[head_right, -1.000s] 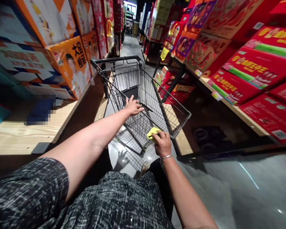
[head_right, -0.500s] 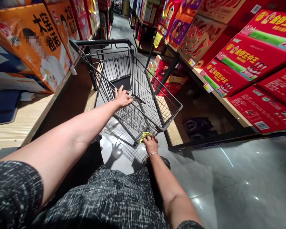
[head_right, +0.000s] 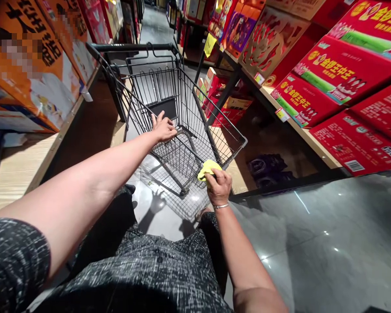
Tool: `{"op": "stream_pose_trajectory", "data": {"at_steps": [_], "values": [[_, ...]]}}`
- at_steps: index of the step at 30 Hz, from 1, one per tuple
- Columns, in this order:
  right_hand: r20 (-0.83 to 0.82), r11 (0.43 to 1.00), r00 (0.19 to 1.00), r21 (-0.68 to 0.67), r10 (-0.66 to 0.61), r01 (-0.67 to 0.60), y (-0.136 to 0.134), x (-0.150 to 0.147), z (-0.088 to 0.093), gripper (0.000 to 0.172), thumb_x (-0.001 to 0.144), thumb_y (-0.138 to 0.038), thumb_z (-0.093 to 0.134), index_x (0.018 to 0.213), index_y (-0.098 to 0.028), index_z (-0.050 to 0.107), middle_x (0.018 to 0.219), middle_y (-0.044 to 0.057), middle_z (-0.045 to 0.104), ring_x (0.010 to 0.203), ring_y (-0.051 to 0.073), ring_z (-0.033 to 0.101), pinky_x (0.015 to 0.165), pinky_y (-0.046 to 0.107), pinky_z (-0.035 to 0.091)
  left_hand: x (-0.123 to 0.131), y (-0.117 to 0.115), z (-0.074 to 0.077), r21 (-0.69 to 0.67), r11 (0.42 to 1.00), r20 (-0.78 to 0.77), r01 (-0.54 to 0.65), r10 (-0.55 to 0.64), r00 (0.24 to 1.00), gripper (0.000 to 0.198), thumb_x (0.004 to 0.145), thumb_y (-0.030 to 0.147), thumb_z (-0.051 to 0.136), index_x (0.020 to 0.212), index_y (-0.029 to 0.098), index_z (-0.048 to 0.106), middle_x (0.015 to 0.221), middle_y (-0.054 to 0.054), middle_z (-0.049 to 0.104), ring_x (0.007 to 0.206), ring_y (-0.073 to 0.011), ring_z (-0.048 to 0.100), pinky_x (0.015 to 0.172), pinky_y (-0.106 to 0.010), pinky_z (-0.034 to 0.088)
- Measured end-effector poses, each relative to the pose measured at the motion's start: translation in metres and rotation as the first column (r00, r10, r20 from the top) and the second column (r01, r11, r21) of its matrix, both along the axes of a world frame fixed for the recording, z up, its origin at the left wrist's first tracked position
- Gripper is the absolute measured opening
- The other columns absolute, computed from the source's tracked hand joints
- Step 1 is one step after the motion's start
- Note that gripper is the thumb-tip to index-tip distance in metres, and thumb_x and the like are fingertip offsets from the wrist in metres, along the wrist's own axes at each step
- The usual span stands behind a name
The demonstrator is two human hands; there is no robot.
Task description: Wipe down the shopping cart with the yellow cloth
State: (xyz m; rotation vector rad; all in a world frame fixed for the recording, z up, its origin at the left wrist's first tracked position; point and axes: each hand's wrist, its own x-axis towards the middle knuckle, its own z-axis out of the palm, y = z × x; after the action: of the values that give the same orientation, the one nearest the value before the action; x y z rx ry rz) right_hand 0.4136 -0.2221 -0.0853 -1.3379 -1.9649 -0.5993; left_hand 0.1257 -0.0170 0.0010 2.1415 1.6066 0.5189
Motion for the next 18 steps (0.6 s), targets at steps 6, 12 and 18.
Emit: {"op": "stream_pose_trajectory", "data": {"at_steps": [6, 12, 18], "values": [[0.186, 0.981, 0.980, -0.167, -0.070, 0.102, -0.021, -0.025, -0.085, 0.026, 0.083, -0.012, 0.066, 0.096, -0.032, 0.075, 0.115, 0.004, 0.070, 0.103, 0.025, 0.049, 0.081, 0.038, 0.042, -0.010, 0.009, 0.004, -0.012, 0.999, -0.027, 0.031, -0.031, 0.999, 0.027, 0.092, 0.034, 0.056, 0.086, 0.018, 0.076, 0.138, -0.008, 0.059, 0.158, -0.0358, 0.007, 0.124, -0.058, -0.018], [0.135, 0.954, 0.989, -0.286, -0.053, 0.090, -0.022, -0.049, -0.101, 0.032, 0.082, -0.007, 0.063, 0.097, -0.033, 0.075, 0.119, 0.005, 0.068, 0.103, 0.026, 0.047, 0.082, 0.039, 0.044, -0.017, 0.015, 0.003, -0.007, 1.000, -0.052, 0.013, -0.013, 0.999, 0.026, 0.091, 0.035, 0.055, 0.088, 0.022, 0.077, 0.145, -0.006, 0.056, 0.159, -0.0337, 0.006, 0.126, -0.056, -0.014], [0.026, 0.962, 0.987, -0.229, 0.160, -0.150, -0.024, -0.052, -0.029, 0.028, 0.084, -0.010, 0.065, 0.097, -0.032, 0.077, 0.117, 0.003, 0.065, 0.109, 0.024, 0.048, 0.094, 0.036, 0.048, -0.004, -0.016, -0.003, 0.062, 0.998, -0.105, 0.027, -0.021, 0.994, 0.040, 0.101, 0.037, 0.041, 0.115, 0.025, 0.076, 0.153, -0.007, 0.052, 0.159, -0.0361, 0.008, 0.120, -0.069, -0.016]]}}
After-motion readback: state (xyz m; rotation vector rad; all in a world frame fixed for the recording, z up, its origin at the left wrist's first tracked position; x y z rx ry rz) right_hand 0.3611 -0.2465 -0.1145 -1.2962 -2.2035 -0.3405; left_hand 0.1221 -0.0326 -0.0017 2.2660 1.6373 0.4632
